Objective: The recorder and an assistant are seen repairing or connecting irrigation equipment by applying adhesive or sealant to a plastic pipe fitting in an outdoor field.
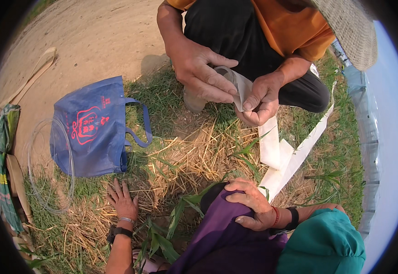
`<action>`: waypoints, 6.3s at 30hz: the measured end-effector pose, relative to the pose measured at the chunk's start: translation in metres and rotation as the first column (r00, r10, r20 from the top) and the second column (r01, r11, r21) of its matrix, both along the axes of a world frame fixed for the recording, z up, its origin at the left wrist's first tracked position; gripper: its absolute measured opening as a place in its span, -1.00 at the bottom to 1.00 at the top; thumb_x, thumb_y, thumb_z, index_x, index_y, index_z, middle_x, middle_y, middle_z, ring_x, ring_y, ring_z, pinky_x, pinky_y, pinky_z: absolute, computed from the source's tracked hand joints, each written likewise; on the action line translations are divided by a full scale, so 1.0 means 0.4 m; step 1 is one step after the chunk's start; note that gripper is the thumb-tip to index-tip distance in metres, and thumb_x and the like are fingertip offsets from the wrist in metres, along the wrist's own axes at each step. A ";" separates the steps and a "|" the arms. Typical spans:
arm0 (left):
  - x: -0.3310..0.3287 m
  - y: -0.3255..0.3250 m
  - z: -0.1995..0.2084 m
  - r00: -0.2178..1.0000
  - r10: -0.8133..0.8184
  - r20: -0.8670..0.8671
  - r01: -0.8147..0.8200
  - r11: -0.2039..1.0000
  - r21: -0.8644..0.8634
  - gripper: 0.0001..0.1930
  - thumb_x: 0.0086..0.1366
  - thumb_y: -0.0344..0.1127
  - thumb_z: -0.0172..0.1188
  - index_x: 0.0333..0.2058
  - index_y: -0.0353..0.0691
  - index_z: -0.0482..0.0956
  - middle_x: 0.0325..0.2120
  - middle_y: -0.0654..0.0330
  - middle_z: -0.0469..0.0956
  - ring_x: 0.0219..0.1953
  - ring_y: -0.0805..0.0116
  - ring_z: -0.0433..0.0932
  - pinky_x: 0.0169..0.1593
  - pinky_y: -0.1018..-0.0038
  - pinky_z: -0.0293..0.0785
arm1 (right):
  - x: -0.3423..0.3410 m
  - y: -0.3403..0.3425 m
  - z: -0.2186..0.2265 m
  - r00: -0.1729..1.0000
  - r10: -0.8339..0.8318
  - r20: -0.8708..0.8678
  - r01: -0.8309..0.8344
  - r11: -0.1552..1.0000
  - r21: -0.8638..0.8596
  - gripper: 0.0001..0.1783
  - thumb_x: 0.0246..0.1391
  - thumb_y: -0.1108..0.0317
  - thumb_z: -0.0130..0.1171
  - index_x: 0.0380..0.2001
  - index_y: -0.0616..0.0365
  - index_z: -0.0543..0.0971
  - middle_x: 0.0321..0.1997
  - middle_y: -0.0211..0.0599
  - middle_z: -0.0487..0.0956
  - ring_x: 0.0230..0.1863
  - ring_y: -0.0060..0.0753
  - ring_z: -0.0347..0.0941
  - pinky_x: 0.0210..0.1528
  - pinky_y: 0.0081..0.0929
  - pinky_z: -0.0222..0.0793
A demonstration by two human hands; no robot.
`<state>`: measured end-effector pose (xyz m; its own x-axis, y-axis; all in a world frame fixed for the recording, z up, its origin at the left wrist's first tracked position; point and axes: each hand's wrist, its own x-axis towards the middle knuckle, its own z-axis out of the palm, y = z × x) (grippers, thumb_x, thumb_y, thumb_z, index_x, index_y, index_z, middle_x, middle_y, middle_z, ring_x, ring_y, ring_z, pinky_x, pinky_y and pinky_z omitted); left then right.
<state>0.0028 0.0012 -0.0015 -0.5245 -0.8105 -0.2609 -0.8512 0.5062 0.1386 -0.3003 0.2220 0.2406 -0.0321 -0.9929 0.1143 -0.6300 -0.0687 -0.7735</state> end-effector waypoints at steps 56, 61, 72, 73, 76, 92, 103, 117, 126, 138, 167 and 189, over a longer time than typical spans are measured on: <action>0.000 0.000 -0.005 1.000 0.012 0.009 -0.012 1.000 -0.002 -0.17 0.23 -0.06 0.19 0.36 -0.20 0.00 0.43 0.00 -0.26 0.42 -0.25 -0.32 0.37 -0.16 -0.32 | 0.003 0.008 0.009 0.999 -0.006 0.032 0.007 1.000 -0.022 -0.47 0.05 0.19 0.21 0.08 0.20 0.46 0.22 -0.02 0.35 0.26 0.10 0.23 0.34 0.04 0.04; 0.003 -0.001 -0.010 1.000 0.008 0.001 -0.008 1.000 -0.001 -0.16 0.22 -0.06 0.20 0.36 -0.20 -0.01 0.43 0.01 -0.27 0.42 -0.25 -0.32 0.37 -0.15 -0.33 | 0.003 0.006 0.006 1.000 -0.005 0.027 0.006 0.999 -0.032 -0.47 0.06 0.17 0.20 0.08 0.19 0.46 0.22 -0.02 0.36 0.25 0.10 0.24 0.34 0.04 0.04; -0.005 0.000 0.012 1.000 0.019 0.016 -0.020 0.999 0.045 -0.18 0.24 -0.06 0.17 0.36 -0.23 0.00 0.43 0.01 -0.28 0.42 -0.24 -0.34 0.38 -0.15 -0.34 | 0.003 0.008 0.004 1.000 -0.010 0.024 0.011 1.000 -0.023 -0.47 0.06 0.16 0.20 0.07 0.19 0.46 0.21 -0.03 0.36 0.24 0.10 0.24 0.33 0.03 0.06; -0.003 0.001 0.011 1.000 0.019 0.015 -0.019 0.999 0.043 -0.18 0.24 -0.06 0.17 0.36 -0.23 0.00 0.43 0.00 -0.28 0.42 -0.24 -0.34 0.37 -0.15 -0.34 | 0.003 0.009 0.005 1.000 -0.009 0.026 0.009 1.000 -0.019 -0.47 0.06 0.16 0.20 0.08 0.19 0.46 0.22 -0.03 0.36 0.25 0.10 0.24 0.33 0.03 0.05; 0.002 0.005 0.003 1.000 0.010 0.010 -0.010 1.000 0.028 -0.18 0.24 -0.06 0.16 0.36 -0.23 -0.01 0.43 0.00 -0.28 0.42 -0.25 -0.34 0.37 -0.15 -0.33 | 0.003 0.012 0.004 1.000 -0.007 0.024 0.007 1.000 -0.009 -0.46 0.06 0.16 0.20 0.08 0.18 0.46 0.22 -0.03 0.35 0.26 0.11 0.23 0.33 0.03 0.05; -0.003 -0.004 0.007 1.000 0.005 0.020 -0.005 0.999 0.034 -0.18 0.25 -0.05 0.15 0.37 -0.22 -0.02 0.43 0.00 -0.29 0.42 -0.25 -0.35 0.38 -0.15 -0.33 | 0.002 0.000 0.006 1.000 -0.007 0.022 0.007 1.000 -0.017 -0.47 0.07 0.17 0.20 0.06 0.21 0.46 0.20 -0.01 0.37 0.23 0.11 0.26 0.34 0.04 0.03; -0.005 -0.001 0.006 1.000 0.011 0.028 -0.012 1.000 0.023 -0.18 0.25 -0.05 0.16 0.36 -0.21 -0.01 0.43 0.01 -0.28 0.43 -0.23 -0.36 0.38 -0.15 -0.34 | 0.003 0.003 0.004 0.999 -0.012 0.039 0.013 1.000 -0.028 -0.48 0.06 0.19 0.20 0.06 0.21 0.47 0.21 -0.02 0.36 0.24 0.12 0.24 0.31 0.02 0.07; 0.006 0.003 0.001 1.000 0.007 0.018 -0.007 1.000 0.009 -0.18 0.26 -0.04 0.14 0.37 -0.20 -0.02 0.43 0.01 -0.28 0.42 -0.24 -0.34 0.38 -0.15 -0.35 | 0.010 0.013 0.006 0.999 -0.015 0.037 0.015 1.000 -0.008 -0.47 0.06 0.17 0.20 0.07 0.18 0.46 0.23 -0.05 0.34 0.26 0.12 0.21 0.31 0.02 0.07; 0.002 -0.002 -0.016 0.999 0.011 0.032 -0.009 0.998 -0.063 -0.22 0.25 -0.07 0.16 0.35 -0.18 0.04 0.44 0.06 -0.24 0.41 -0.23 -0.21 0.38 -0.12 -0.27 | 0.001 0.001 0.005 1.000 -0.011 0.019 0.012 0.999 -0.040 -0.49 0.08 0.16 0.18 0.07 0.15 0.47 0.22 -0.07 0.36 0.26 0.12 0.22 0.31 0.01 0.09; 0.021 0.002 -0.028 0.999 0.006 0.037 -0.003 0.997 -0.077 -0.23 0.25 -0.04 0.13 0.34 -0.21 0.06 0.43 0.02 -0.23 0.40 -0.27 -0.20 0.37 -0.12 -0.28 | 0.002 0.008 0.000 0.999 -0.009 0.036 0.009 1.000 -0.006 -0.49 0.08 0.10 0.19 0.04 0.16 0.49 0.22 -0.07 0.36 0.26 0.13 0.22 0.29 0.01 0.11; -0.007 -0.008 0.011 0.999 0.027 0.039 -0.027 0.999 0.018 -0.18 0.24 -0.05 0.16 0.37 -0.20 0.00 0.43 0.02 -0.28 0.42 -0.22 -0.31 0.39 -0.12 -0.35 | 0.000 -0.006 0.007 0.999 -0.003 0.043 0.004 1.000 -0.008 -0.46 0.04 0.18 0.23 0.08 0.16 0.46 0.22 -0.05 0.35 0.26 0.08 0.24 0.35 0.02 0.01; -0.005 0.003 0.001 1.000 0.017 0.014 -0.017 1.000 0.001 -0.19 0.24 -0.06 0.18 0.35 -0.22 0.02 0.43 0.01 -0.28 0.42 -0.26 -0.29 0.38 -0.15 -0.36 | -0.002 0.017 0.002 0.998 -0.013 0.053 0.013 1.000 -0.008 -0.46 0.05 0.15 0.23 0.07 0.17 0.47 0.23 -0.04 0.34 0.26 0.12 0.20 0.32 0.02 0.05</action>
<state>0.0008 0.0024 -0.0012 -0.5070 -0.8190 -0.2686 -0.8615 0.4915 0.1274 -0.3009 0.2288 0.2412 -0.0514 -0.9915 0.1199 -0.5889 -0.0668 -0.8054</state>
